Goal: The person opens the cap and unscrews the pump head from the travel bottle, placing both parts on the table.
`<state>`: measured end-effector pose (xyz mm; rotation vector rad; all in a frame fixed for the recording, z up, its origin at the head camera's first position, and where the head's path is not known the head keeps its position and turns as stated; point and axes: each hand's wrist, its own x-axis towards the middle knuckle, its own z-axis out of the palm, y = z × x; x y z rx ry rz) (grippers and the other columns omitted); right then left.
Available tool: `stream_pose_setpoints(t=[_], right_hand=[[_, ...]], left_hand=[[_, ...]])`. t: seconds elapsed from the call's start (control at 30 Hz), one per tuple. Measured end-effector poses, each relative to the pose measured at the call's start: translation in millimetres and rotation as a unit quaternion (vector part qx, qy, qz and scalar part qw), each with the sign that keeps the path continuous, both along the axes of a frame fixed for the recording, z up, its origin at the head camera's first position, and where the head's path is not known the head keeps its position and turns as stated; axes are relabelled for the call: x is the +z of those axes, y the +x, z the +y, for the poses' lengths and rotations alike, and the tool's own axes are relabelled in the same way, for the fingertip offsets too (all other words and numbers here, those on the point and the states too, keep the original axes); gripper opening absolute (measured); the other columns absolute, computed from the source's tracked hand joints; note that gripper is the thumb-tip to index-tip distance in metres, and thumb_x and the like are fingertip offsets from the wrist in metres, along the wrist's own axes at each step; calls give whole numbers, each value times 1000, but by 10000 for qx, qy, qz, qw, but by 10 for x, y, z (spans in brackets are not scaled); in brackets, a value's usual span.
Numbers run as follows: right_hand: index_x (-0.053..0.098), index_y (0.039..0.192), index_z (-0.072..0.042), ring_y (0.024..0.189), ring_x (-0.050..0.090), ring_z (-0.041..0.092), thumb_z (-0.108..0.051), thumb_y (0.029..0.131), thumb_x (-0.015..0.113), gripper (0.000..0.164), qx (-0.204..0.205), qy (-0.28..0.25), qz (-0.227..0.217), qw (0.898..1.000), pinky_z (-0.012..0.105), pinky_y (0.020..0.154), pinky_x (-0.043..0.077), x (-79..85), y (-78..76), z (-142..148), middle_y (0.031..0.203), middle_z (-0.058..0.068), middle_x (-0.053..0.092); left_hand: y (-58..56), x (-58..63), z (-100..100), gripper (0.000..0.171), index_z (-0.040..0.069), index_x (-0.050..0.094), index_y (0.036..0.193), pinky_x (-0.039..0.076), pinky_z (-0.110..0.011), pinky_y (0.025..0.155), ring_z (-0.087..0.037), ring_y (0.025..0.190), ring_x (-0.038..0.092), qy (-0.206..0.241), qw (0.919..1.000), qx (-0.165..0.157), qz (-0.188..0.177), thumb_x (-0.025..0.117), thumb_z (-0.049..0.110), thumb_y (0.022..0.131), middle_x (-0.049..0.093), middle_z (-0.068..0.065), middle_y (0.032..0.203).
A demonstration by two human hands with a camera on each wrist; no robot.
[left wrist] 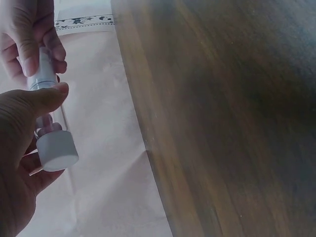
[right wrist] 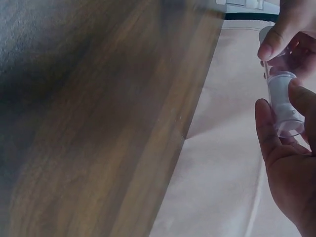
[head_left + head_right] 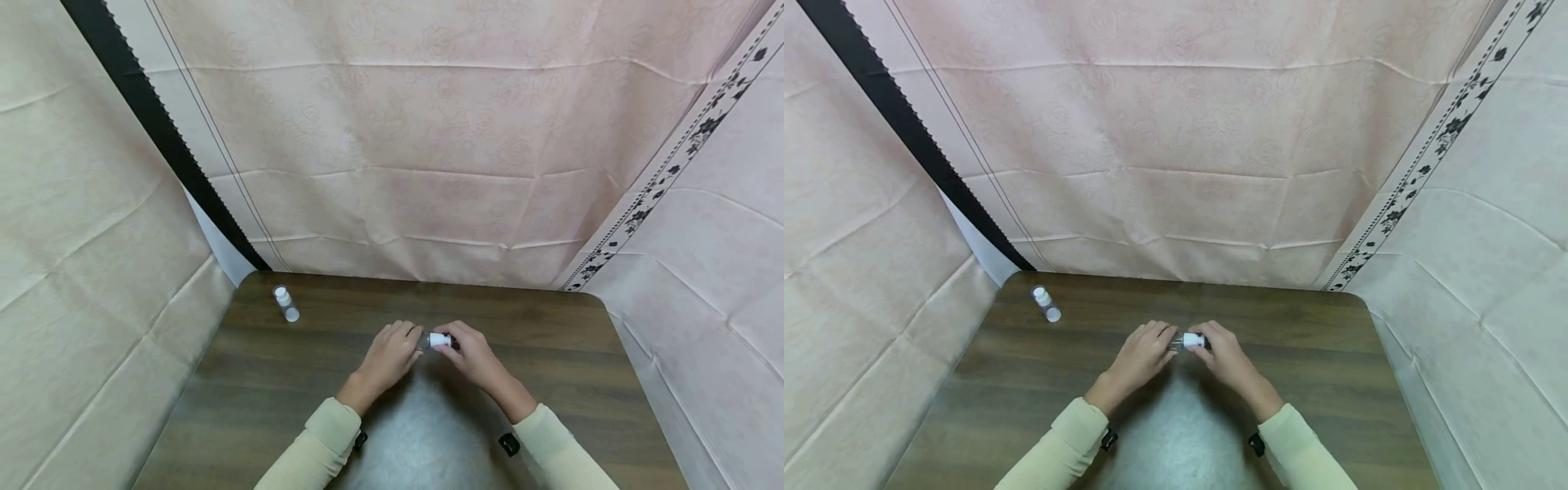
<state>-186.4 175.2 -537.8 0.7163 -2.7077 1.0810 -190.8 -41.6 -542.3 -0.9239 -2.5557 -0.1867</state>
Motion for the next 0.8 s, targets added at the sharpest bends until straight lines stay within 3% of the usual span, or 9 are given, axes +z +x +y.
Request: stream_pose_setpoints(t=[0.27, 0.43, 0.8], right_hand=[[74, 116, -10, 88, 68, 12, -12, 89, 81, 28, -108, -625, 565, 9964, 27, 71, 60, -42, 24, 23, 112, 4, 72], [76, 115, -9, 88, 69, 12, -11, 87, 82, 28, -138, -793, 682, 9944, 27, 71, 60, -52, 31, 34, 111, 3, 73], [76, 115, -5, 90, 71, 15, -8, 86, 83, 30, 45, -971, 891, 9913, 27, 70, 61, -111, 12, 78, 112, 6, 74]], left_hand=[[-9, -11, 26, 39, 8, 73, 121, 55, -28, 74, -15, 92, 67, 461, 9985, -196, 199, 85, 24, 88, 73, -2, 109], [-3, 6, 37, 37, 8, 75, 120, 56, -28, 77, -14, 93, 69, 808, 9960, -286, 237, 85, 21, 87, 76, -1, 110], [-4, 35, 37, 38, 6, 77, 117, 58, -30, 77, -16, 92, 71, 960, 9945, -398, 146, 88, 17, 83, 77, -3, 109]])
